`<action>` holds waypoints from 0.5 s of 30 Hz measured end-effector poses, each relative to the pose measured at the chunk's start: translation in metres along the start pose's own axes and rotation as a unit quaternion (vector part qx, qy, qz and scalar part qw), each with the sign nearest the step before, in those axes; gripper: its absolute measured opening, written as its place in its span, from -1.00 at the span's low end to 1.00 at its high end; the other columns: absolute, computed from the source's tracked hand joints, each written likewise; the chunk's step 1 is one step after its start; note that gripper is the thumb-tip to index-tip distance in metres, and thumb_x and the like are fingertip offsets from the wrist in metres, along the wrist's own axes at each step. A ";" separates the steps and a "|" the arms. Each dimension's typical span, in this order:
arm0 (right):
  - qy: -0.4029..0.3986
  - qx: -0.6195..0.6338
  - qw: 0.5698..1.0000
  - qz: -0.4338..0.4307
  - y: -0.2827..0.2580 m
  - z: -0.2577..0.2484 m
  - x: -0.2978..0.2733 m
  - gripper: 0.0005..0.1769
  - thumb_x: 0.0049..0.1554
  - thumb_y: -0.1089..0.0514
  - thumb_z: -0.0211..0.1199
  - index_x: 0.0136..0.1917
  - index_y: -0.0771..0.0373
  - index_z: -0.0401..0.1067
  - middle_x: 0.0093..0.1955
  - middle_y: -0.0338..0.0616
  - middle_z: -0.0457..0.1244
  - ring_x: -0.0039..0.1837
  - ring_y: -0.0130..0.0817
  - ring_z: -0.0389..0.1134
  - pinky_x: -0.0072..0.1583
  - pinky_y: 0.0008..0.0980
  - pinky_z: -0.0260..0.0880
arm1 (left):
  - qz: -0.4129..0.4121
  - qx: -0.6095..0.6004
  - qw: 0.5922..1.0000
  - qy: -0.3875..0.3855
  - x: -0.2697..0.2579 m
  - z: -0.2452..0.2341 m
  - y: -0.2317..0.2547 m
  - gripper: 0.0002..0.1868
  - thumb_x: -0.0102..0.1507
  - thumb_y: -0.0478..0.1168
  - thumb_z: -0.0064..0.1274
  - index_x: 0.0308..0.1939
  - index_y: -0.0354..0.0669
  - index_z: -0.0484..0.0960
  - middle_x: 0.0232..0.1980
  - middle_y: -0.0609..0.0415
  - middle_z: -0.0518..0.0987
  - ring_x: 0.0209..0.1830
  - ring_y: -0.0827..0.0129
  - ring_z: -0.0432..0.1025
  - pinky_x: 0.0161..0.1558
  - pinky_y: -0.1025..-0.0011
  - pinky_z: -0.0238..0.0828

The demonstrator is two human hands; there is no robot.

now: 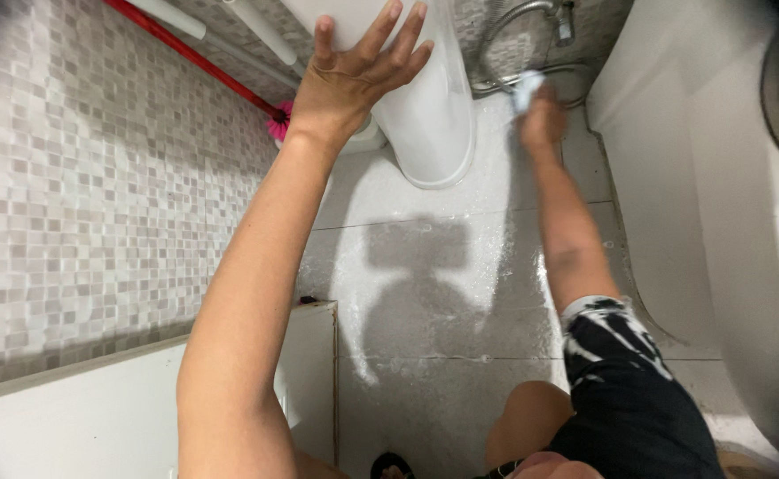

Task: The person scrubs the bathroom floor with a sponge, then uses a green scoop to pour water from the sink onto the floor and continues scrubbing. They rinse a cloth in the sink and place it on the sink edge, then move several toiletries from a shelf onto the sink.

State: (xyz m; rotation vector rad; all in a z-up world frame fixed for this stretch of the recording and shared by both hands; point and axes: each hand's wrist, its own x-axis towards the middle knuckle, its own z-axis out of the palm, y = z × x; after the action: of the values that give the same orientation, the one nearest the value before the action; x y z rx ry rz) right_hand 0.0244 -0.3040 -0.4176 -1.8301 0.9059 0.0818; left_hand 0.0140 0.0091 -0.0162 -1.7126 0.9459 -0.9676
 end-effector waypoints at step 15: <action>0.117 -0.265 0.930 -0.227 0.001 0.048 -0.062 -0.42 -0.09 0.08 0.50 0.11 0.45 0.46 0.08 0.21 0.37 0.08 0.08 0.45 0.14 -0.05 0.45 | -0.003 -0.013 1.000 0.018 0.002 0.002 0.001 -0.20 0.43 -0.06 0.12 0.57 0.39 -0.08 0.66 0.08 -0.34 0.72 -0.05 -0.69 0.47 -0.52 -0.91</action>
State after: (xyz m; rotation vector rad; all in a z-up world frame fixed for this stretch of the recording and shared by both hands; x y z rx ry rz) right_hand -0.0038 -0.2311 -0.4126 -2.5606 0.6285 -0.2066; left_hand 0.0167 0.0078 -0.0171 -1.7243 0.9819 -0.9971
